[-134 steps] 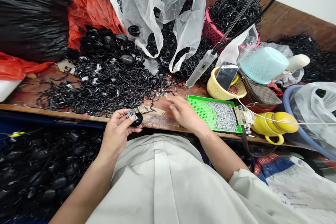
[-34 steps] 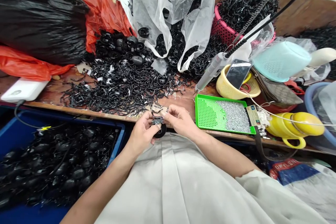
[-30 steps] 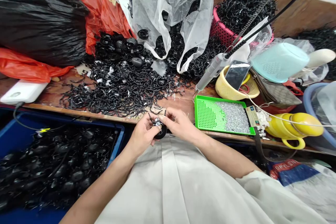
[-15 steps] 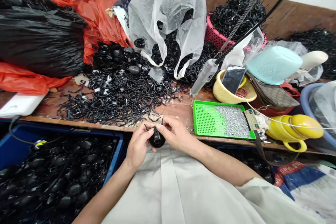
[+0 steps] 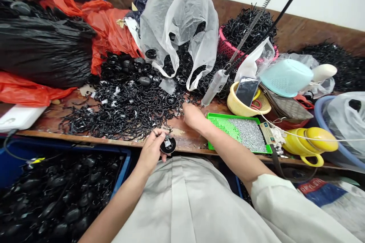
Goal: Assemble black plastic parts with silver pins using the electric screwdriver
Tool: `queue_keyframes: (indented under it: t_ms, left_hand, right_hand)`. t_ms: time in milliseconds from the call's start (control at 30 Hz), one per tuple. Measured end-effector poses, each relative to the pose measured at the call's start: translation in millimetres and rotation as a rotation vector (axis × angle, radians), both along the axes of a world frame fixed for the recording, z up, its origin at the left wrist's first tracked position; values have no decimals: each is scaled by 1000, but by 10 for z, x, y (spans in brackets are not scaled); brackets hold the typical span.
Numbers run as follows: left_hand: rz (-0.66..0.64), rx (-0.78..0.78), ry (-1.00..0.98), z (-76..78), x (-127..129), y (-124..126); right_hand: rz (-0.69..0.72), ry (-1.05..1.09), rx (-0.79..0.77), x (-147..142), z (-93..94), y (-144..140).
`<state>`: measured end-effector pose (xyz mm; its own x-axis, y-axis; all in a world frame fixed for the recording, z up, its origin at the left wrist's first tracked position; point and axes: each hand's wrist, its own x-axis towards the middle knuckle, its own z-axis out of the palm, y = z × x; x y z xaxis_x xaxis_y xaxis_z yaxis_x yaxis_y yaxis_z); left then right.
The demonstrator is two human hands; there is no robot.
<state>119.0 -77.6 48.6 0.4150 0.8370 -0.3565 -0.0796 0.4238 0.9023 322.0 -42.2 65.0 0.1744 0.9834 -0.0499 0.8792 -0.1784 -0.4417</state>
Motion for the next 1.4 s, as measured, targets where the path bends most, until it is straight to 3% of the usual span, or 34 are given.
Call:
queue_keyframes:
  t_ms: [100,233,333,433,533,733,833,1033,1200,1300,1400]
  left_hand:
    - [26,-56,-142,39,15,6]
    - [-12,-76,-218,80,52,23]
    - [39,-4,-132,62,101,27]
    - [176,74,-72,19,107,41]
    - [269,99,-78,7,75,42]
    - [76,16,-159,85,55,-49]
    - [84,36,-152,78,58,-54]
    - [101,80,-41,26,50,-18]
    - [66,62,-19,44,67,-56]
    - [111,58,25,49,51,-69]
    - [176,82,113,17,-27,-51]
  right_hand:
    - [73,306,76,-91,23,-239]
    - [133,951,-47,-265,-12,-558]
    - [12,1117,-44,-397,-94,-665]
    - [-34,1201,9,-483,-135,-724]
    - [-15,1113,25,-504,-123,-758]
    - [29,499,357,-334,-30,-652]
    - [16,398,426,-266,77,-624]
    - [281,405,313,-390,210,-708]
    - [359,205,275,-493,107,-739]
    - [385,63,288,-564,34,-811]
    - [464,93,265,-588,-15,-815]
